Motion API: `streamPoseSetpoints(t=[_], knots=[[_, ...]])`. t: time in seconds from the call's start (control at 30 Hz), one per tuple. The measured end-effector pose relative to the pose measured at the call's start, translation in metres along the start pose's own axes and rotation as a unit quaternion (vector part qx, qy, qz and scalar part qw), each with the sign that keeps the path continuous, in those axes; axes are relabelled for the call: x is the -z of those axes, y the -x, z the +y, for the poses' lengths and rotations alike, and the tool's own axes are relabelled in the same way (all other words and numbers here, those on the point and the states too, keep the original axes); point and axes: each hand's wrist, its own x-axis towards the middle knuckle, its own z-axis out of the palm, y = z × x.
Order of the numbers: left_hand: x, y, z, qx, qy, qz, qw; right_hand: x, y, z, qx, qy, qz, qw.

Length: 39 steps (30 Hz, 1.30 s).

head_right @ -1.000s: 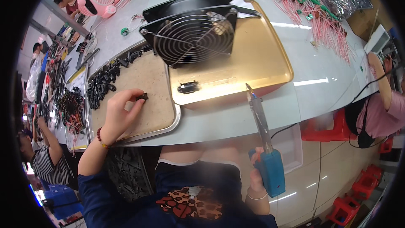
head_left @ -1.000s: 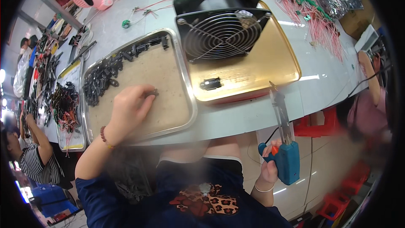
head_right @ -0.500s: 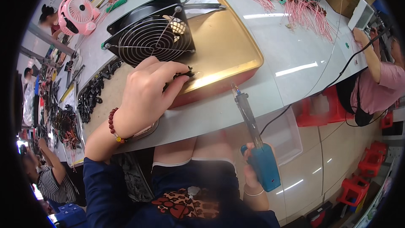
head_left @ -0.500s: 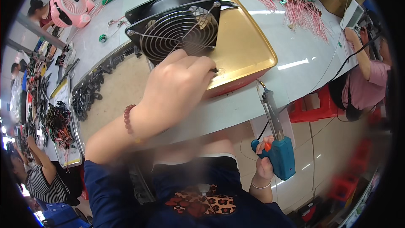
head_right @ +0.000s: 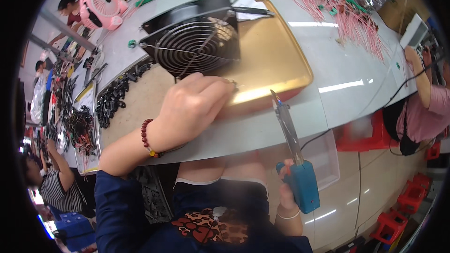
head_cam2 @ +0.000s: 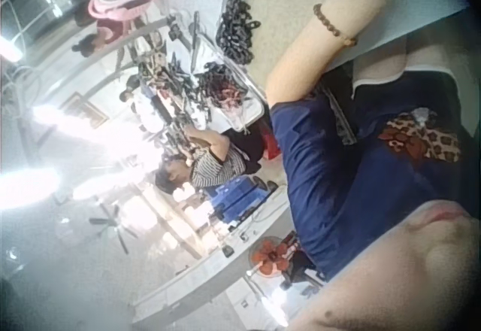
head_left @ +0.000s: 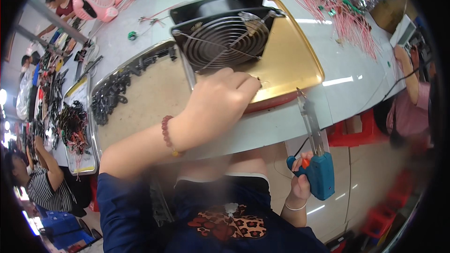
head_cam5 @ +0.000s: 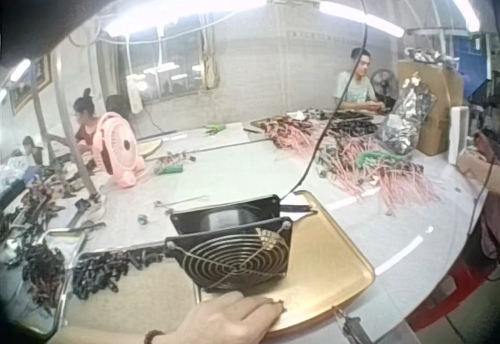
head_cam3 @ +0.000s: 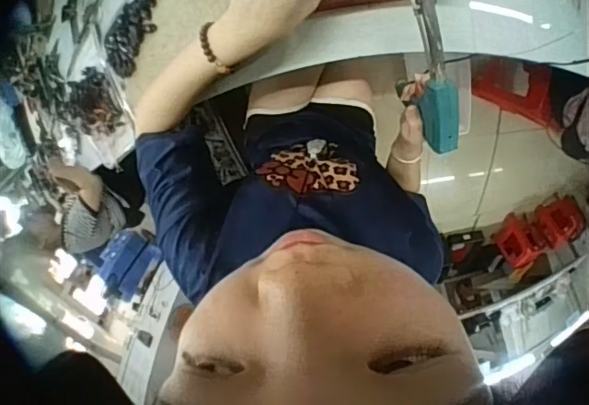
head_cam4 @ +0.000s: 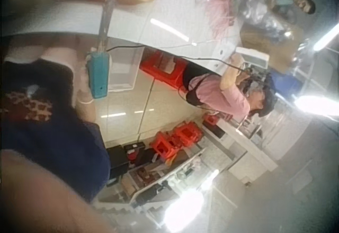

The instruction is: The person solders wires onto switch components using a soldering iron, taking components and wire assemblies from trays, positioning them on a stand near an exhaust fan, and joining them together with the soldering iron.

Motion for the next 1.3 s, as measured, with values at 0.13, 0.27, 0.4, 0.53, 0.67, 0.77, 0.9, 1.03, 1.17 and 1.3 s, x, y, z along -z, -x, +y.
streamPoseSetpoints(t=[0.13,0.27,0.4,0.53,0.67,0.77,0.9,1.03,1.17,1.3], knots=[[0.029,0.019,-0.014,-0.173,-0.039,0.121,0.977,0.011,0.002,0.005,0.048,0.030,-0.015,0.998],[0.053,0.069,-0.099,-0.231,-0.112,0.073,0.964,0.009,0.006,0.002,0.019,0.017,0.040,0.999],[0.066,0.061,-0.223,0.177,-0.102,0.171,0.964,0.003,-0.001,0.002,-0.010,-0.013,0.036,0.999],[0.054,0.083,-0.290,0.255,-0.129,0.122,0.951,0.002,0.000,0.005,0.001,0.008,0.025,1.000],[0.043,0.070,-0.291,0.289,-0.143,0.096,0.942,0.000,0.000,0.006,0.003,0.032,0.032,0.999],[0.042,0.070,-0.297,0.321,-0.138,0.050,0.936,-0.004,-0.001,0.005,-0.005,0.035,0.042,0.998],[0.039,0.070,-0.297,0.276,-0.127,0.069,0.950,-0.009,-0.003,0.004,-0.023,0.032,0.058,0.998],[0.041,0.075,-0.306,0.291,-0.087,0.059,0.951,-0.007,-0.005,0.005,-0.018,0.039,0.046,0.998],[0.047,0.075,-0.296,0.322,-0.043,0.046,0.945,-0.006,-0.004,0.003,-0.008,0.043,0.043,0.998],[0.070,0.079,-0.270,0.332,0.064,0.069,0.939,-0.005,-0.004,0.002,-0.017,0.039,0.043,0.998]])
